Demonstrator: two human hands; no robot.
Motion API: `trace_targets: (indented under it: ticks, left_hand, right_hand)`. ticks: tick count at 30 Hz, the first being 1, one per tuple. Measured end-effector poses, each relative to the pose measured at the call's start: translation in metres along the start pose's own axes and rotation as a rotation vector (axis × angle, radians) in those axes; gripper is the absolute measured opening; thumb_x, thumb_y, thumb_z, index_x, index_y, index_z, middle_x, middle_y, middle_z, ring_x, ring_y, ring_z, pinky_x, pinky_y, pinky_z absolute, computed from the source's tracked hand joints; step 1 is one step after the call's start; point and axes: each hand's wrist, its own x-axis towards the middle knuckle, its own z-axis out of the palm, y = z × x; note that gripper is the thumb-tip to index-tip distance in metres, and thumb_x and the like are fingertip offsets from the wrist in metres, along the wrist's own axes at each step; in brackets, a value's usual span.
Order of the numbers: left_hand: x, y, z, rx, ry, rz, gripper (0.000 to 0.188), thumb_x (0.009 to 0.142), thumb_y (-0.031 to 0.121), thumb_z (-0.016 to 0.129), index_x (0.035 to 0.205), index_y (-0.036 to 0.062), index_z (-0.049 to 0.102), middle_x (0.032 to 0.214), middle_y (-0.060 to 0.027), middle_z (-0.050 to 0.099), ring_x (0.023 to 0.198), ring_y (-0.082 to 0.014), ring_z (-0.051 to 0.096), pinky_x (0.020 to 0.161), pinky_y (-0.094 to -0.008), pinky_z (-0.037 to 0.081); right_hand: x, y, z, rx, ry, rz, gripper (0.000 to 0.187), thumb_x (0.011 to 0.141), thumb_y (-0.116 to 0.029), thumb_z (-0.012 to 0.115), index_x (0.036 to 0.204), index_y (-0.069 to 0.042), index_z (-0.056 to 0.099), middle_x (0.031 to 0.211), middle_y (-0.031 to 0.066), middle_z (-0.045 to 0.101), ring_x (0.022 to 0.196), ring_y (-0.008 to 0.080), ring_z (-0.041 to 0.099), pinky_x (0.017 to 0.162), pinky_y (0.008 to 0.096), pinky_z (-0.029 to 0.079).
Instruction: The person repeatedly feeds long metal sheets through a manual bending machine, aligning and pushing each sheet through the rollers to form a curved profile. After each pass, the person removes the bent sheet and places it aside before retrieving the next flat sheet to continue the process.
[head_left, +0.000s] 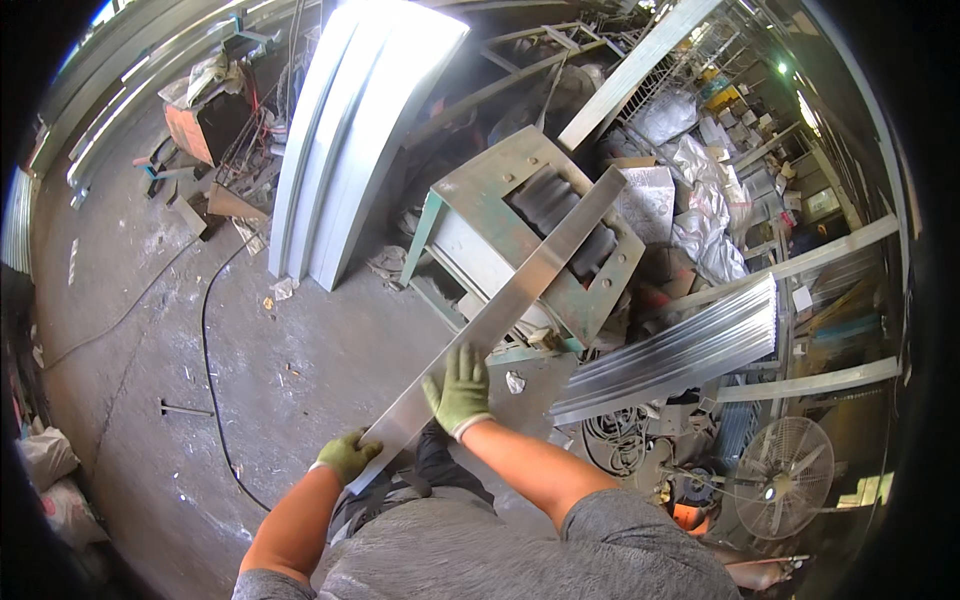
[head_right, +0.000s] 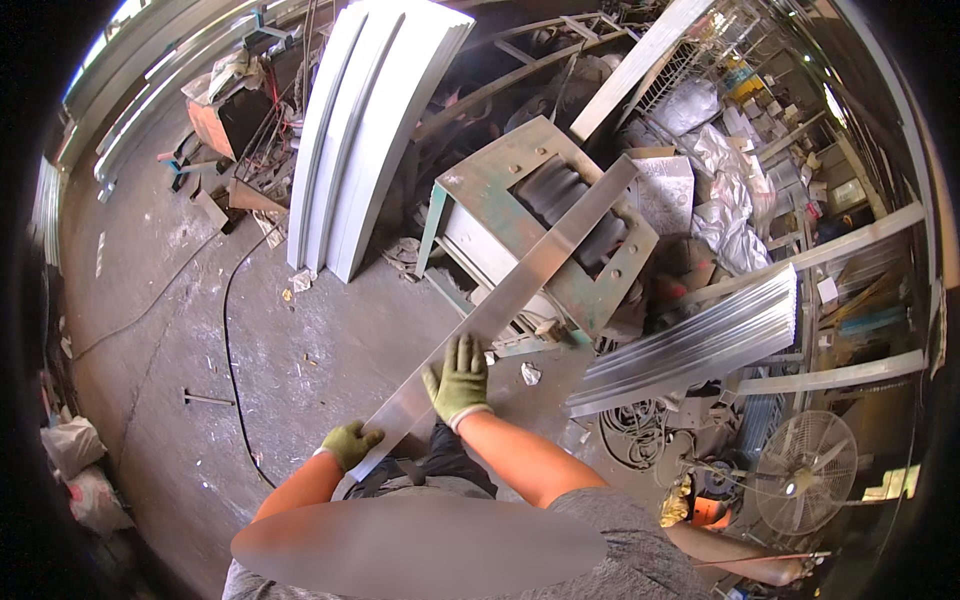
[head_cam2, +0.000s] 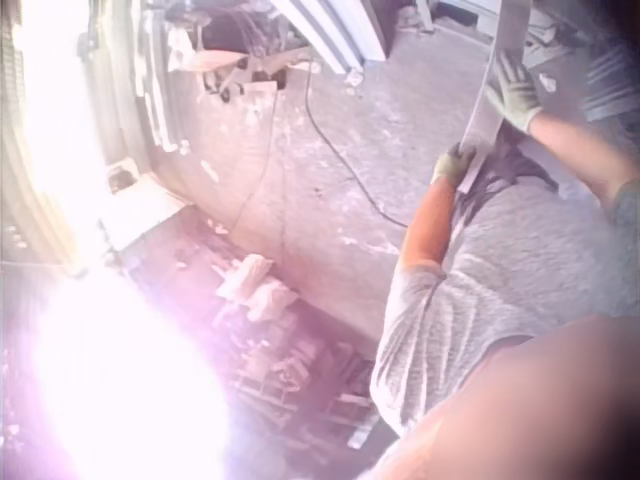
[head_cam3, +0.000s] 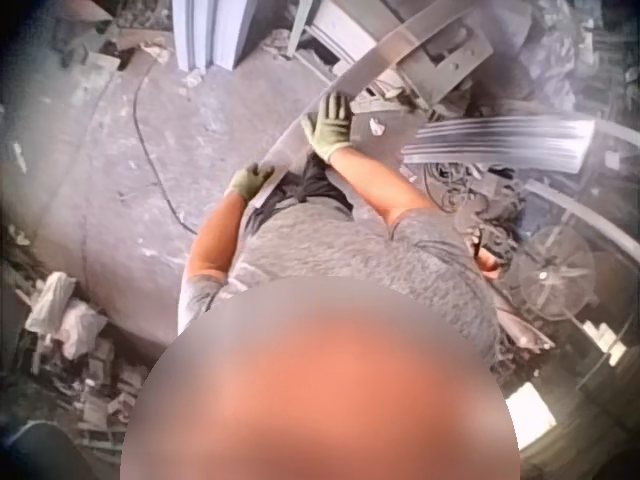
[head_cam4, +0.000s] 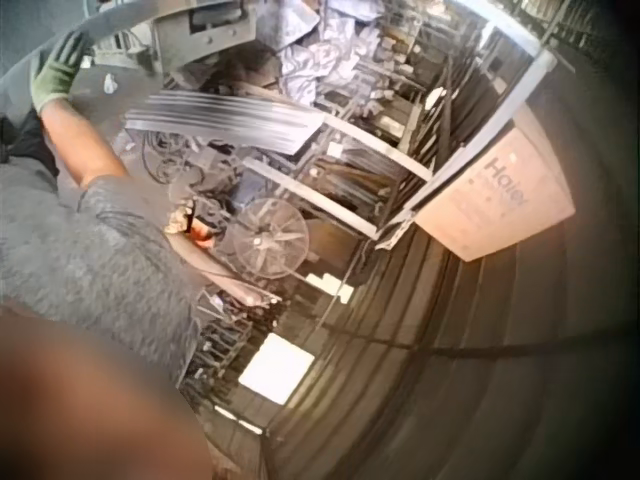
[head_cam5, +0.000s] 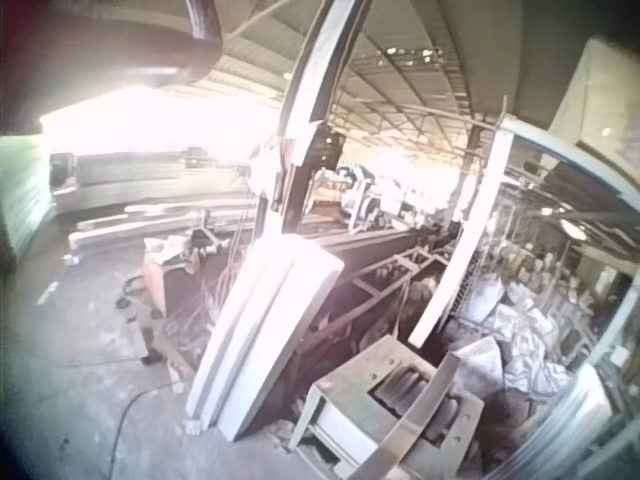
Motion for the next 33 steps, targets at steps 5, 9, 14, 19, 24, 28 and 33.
trace_targets:
  ticks: [5, 9, 14, 19, 24, 28, 33]
  left_hand:
    - [-0.041, -0.13, 0.006, 0.009, -0.113, -0.129, 0.069, 0.096, 0.067, 0.07, 0.122, 0.0037, 0.077, 0.115, -0.0249, 0.079, 0.111, -0.0411, 0.075, 0.096, -0.0488, 0.057]
    - [-0.087, -0.209, 0.006, -0.06, -0.064, -0.174, 0.064, 0.095, 0.064, 0.075, 0.116, 0.0044, 0.079, 0.111, -0.0229, 0.08, 0.107, -0.0362, 0.077, 0.093, -0.0455, 0.058]
    - [-0.063, -0.191, 0.015, -0.195, -0.017, -0.108, 0.06, 0.095, 0.058, 0.079, 0.117, 0.0012, 0.079, 0.102, -0.0138, 0.081, 0.092, -0.0219, 0.075, 0.085, -0.0397, 0.059]
    - [0.041, -0.062, 0.026, -0.309, -0.1, -0.027, 0.057, 0.103, 0.051, 0.072, 0.12, -0.0022, 0.078, 0.1, -0.0059, 0.078, 0.088, -0.0144, 0.07, 0.078, -0.036, 0.058]
    - [0.1, 0.07, 0.037, -0.603, -0.285, 0.045, 0.05, 0.106, 0.051, 0.067, 0.111, 0.0017, 0.074, 0.08, 0.0047, 0.059, 0.068, -0.0084, 0.052, 0.061, -0.0288, 0.044]
    - [0.104, 0.141, 0.036, -0.386, -0.107, 0.215, 0.056, 0.1, 0.043, 0.078, 0.132, -0.0025, 0.07, 0.097, -0.006, 0.071, 0.09, -0.0153, 0.065, 0.08, -0.0322, 0.054]
    - [0.094, 0.208, 0.027, 0.192, 0.006, 0.37, 0.058, 0.088, 0.029, 0.08, 0.13, 0.0024, 0.05, 0.109, -0.028, 0.069, 0.11, -0.0487, 0.068, 0.094, -0.0558, 0.053]
  right_hand:
    - [-0.065, -0.056, 0.004, 0.209, -0.152, -0.133, 0.07, 0.103, -0.045, 0.064, 0.15, 0.006, 0.054, 0.159, 0.0314, 0.048, 0.149, 0.0481, 0.045, 0.125, 0.0563, 0.035]
    - [-0.08, -0.058, 0.008, 0.693, -0.142, -0.262, 0.042, 0.099, -0.03, 0.077, 0.128, 0.0, 0.073, 0.131, 0.0186, 0.073, 0.126, 0.0333, 0.068, 0.112, 0.043, 0.051]
    - [-0.049, -0.003, 0.029, 1.225, -0.061, 0.633, 0.033, 0.105, -0.034, 0.073, 0.115, -0.002, 0.077, 0.103, 0.0056, 0.079, 0.096, 0.0185, 0.072, 0.088, 0.0323, 0.057]
    - [-0.016, 0.053, 0.004, 1.04, -0.01, 0.723, 0.038, 0.104, -0.045, 0.075, 0.104, -0.007, 0.076, 0.089, -0.0015, 0.071, 0.08, 0.0101, 0.062, 0.074, 0.0299, 0.051]
    - [0.007, 0.048, -0.025, 1.098, -0.071, 0.782, 0.059, 0.094, -0.056, 0.077, 0.11, 0.0, 0.077, 0.1, 0.0175, 0.079, 0.096, 0.0304, 0.075, 0.084, 0.0419, 0.057]
    - [0.042, 0.079, -0.042, 0.892, -0.033, 0.879, 0.059, 0.088, -0.051, 0.07, 0.109, 0.004, 0.078, 0.107, 0.0288, 0.079, 0.107, 0.0444, 0.076, 0.093, 0.0499, 0.058]
    - [0.083, 0.107, -0.058, 0.731, -0.026, 0.858, 0.054, 0.095, -0.047, 0.061, 0.116, 0.001, 0.075, 0.112, 0.0293, 0.077, 0.111, 0.0479, 0.073, 0.097, 0.0538, 0.057]
